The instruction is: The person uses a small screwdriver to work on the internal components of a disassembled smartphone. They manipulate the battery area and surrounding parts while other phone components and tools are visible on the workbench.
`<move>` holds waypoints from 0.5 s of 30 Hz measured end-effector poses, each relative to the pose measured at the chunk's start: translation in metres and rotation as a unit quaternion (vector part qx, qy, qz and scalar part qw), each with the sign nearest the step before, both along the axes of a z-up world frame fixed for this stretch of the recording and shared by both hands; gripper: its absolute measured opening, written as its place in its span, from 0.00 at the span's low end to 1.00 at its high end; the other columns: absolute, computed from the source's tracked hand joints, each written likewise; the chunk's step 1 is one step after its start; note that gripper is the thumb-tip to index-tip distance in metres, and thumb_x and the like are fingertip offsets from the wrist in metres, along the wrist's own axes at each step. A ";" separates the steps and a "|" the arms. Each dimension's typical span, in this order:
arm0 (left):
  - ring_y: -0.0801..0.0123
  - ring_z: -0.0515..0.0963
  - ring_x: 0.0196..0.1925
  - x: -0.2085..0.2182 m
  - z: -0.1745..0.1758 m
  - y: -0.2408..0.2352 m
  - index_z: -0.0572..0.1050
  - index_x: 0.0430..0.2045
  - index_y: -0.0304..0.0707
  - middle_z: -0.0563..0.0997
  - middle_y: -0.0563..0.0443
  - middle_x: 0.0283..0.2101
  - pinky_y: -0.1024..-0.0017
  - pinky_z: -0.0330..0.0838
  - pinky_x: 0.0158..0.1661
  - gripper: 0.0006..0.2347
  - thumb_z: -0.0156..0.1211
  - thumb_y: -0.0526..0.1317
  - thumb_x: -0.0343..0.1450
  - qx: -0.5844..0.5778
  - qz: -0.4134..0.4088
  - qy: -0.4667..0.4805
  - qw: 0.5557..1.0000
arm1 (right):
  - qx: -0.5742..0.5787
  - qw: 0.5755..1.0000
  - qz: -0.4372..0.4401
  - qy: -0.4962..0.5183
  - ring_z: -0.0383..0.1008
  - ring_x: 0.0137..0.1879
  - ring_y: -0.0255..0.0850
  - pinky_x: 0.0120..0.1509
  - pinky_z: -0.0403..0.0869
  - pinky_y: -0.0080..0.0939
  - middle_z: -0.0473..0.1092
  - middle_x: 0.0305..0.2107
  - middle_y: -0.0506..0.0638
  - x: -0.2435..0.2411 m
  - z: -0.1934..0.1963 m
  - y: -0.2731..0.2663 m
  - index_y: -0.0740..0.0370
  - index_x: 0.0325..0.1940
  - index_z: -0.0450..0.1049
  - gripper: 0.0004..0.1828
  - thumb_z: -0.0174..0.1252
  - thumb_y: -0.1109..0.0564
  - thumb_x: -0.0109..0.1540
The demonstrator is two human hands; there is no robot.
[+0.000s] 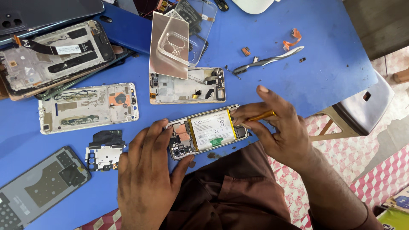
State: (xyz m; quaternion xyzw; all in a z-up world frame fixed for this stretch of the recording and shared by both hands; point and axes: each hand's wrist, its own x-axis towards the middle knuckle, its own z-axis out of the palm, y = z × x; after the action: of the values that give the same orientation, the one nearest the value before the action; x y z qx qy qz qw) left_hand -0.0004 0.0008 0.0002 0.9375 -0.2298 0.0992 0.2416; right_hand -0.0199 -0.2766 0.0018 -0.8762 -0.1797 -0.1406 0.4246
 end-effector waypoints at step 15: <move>0.53 0.72 0.63 -0.006 -0.021 0.007 0.74 0.52 0.34 0.74 0.50 0.62 0.56 0.68 0.53 0.27 0.69 0.52 0.63 0.014 0.011 -0.004 1.000 | 0.015 0.999 0.040 -0.006 0.81 0.58 0.46 0.63 0.81 0.46 0.73 0.55 0.55 0.005 0.002 0.004 0.60 0.68 0.58 0.31 0.63 0.68 0.65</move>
State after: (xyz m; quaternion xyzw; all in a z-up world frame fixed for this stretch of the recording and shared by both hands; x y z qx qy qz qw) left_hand -0.0065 0.0079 -0.0210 0.9429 -0.2218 0.1026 0.2263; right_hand -0.0154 -0.2729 0.0039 -0.8612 -0.2150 -0.1317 0.4414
